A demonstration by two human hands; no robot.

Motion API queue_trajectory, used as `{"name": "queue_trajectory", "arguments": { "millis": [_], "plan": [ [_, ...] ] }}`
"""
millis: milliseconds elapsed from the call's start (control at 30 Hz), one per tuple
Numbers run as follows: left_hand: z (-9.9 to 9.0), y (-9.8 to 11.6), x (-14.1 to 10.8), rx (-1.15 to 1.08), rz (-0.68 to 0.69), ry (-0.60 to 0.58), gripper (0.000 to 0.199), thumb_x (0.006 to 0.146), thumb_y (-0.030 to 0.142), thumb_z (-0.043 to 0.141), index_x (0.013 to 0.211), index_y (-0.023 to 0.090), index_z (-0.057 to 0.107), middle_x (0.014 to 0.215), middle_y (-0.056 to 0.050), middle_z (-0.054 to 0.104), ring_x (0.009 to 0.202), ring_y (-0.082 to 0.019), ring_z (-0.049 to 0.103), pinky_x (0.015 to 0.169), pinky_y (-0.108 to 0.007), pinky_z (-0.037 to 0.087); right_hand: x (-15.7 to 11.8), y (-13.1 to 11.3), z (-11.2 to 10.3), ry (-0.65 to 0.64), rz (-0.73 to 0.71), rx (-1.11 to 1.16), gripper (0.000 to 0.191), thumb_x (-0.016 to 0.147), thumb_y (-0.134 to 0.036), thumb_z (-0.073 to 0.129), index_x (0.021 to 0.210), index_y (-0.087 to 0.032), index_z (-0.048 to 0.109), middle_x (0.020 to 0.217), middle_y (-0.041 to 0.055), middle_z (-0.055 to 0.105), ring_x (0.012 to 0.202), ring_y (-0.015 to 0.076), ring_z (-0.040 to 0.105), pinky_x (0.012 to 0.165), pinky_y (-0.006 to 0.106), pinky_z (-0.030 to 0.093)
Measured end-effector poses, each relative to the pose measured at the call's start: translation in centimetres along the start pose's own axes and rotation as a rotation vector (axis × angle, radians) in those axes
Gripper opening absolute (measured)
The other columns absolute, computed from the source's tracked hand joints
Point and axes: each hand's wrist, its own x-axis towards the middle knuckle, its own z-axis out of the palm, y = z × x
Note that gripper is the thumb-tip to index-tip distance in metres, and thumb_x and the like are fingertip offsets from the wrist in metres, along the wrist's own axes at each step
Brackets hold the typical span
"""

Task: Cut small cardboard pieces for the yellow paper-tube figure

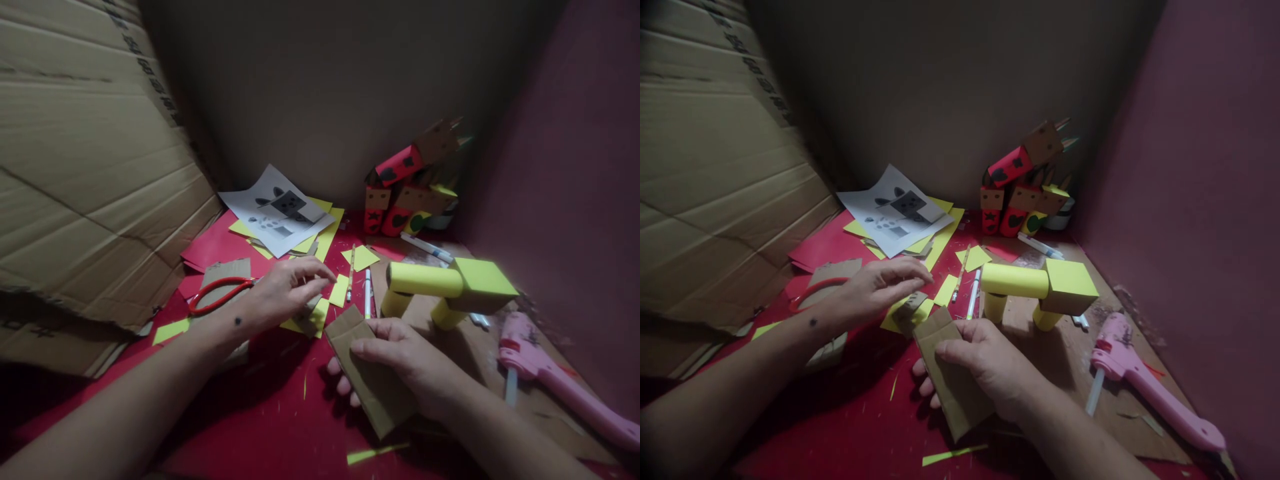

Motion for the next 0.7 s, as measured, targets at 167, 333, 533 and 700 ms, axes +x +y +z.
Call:
{"name": "queue_trajectory", "arguments": {
  "millis": [167,333,533,700],
  "plan": [
    [-0.1,1.8,-0.7,-0.143,0.068,-0.330,0.009,0.074,0.023,0.070,0.075,0.014,0.068,0.071,0.000,0.055,0.068,-0.012,0.051,0.062,-0.024,0.042,-0.5,-0.7,0.4,0.063,-0.075,-0.287,0.026,0.074,-0.035,0.064,0.084,-0.011,0.069,0.064,0.0041,0.065,0.056,0.0111,0.058,0.055,0.024,0.045],
    [-1.5,2.0,-1.0,-0.239,0.297,-0.292,0.008,0.075,0.009,0.064,0.075,0.016,0.068,0.085,-0.003,0.056,0.085,-0.016,0.051,0.079,-0.030,0.043,-1.3,-0.6,0.9,0.017,-0.255,-0.432,0.061,0.067,-0.036,0.074,0.123,-0.020,0.056,0.109,0.0072,0.065,0.102,0.0234,0.059,0.086,0.035,0.047],
    [-1.8,1.4,-0.7,-0.199,0.274,-0.350,0.016,0.077,0.008,0.059,0.090,0.017,0.061,0.095,-0.004,0.056,0.093,-0.018,0.050,0.085,-0.032,0.042,-1.3,0.6,1.1,0.275,-0.607,-1.038,0.072,0.068,-0.038,0.074,0.131,-0.021,0.046,0.129,0.0116,0.052,0.118,0.0293,0.049,0.097,0.042,0.043],
    [-1.9,1.0,-0.5,-0.179,0.204,-0.337,0.023,0.076,0.007,0.058,0.097,0.018,0.058,0.094,-0.002,0.055,0.088,-0.016,0.049,0.079,-0.028,0.041,-1.2,0.6,1.0,0.314,-0.674,-1.129,0.070,0.070,-0.034,0.072,0.132,-0.022,0.043,0.124,0.0104,0.055,0.112,0.0265,0.054,0.093,0.039,0.047]
  ]
}}
